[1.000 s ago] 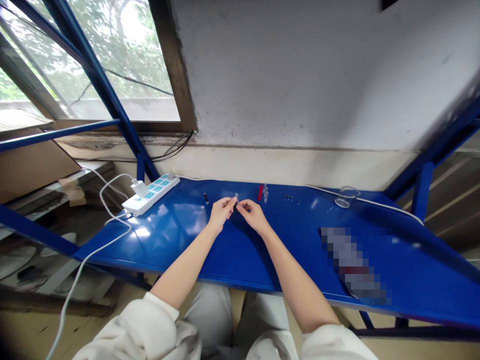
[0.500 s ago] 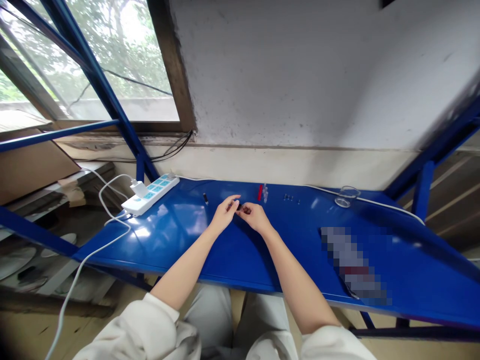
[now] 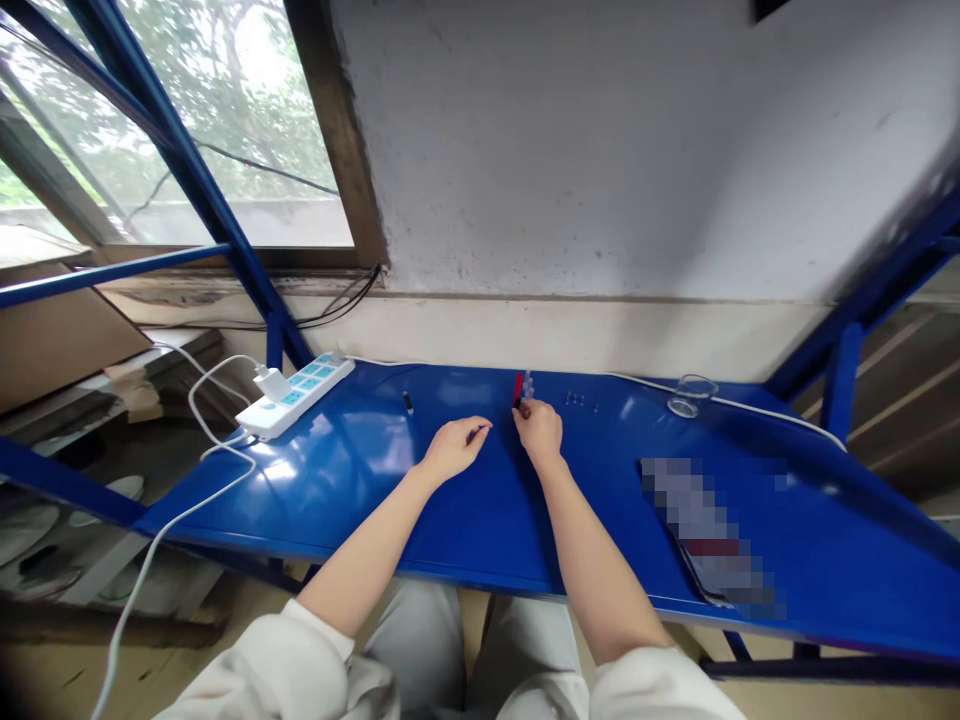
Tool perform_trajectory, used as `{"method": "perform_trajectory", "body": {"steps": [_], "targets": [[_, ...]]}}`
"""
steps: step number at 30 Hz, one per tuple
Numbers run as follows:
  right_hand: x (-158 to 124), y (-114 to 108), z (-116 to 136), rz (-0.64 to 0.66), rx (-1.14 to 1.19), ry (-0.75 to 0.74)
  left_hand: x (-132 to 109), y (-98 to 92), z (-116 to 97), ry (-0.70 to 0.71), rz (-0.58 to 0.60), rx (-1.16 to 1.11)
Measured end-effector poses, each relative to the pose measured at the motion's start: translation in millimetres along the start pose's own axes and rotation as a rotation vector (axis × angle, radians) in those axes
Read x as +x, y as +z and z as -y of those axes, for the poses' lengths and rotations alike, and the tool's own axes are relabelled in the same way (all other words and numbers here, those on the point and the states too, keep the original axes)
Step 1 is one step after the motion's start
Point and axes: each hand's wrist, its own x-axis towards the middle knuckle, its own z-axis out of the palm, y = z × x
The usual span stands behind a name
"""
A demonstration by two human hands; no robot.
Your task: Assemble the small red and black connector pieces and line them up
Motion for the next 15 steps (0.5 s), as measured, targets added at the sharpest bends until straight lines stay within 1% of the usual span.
{"method": "perform_trajectory", "body": {"steps": [3, 5, 10, 12, 13, 15], "targets": [[2.9, 7.2, -3.2, 0.044, -0.005, 0.034, -0.2, 1.0, 0.9, 0.024, 0.013, -0.005], [4.2, 10.4, -4.9, 0.049, 0.005, 0.05, -0.2, 1.4, 1.4, 0.026, 0.016, -0.013], [4.9, 9.8, -5.1, 0.056, -0.014, 0.077, -0.7, 1.3, -0.5, -0.003, -0.011, -0.058], [5.0, 6.3, -5.1, 0.071, -0.046, 0.111, -1.3, -0.3, -3.2, -0.003, -0.09, -0.143], [5.1, 4.2, -5.5, 0.081, -0.068, 0.128, -1.4, -1.6, -4.7, -0.01, -0.167, -0.203], [5.1, 0.0, -6.9, 0.102, -0.115, 0.162, -1.0, -5.2, -7.2, -0.054, -0.384, -0.349]]}}
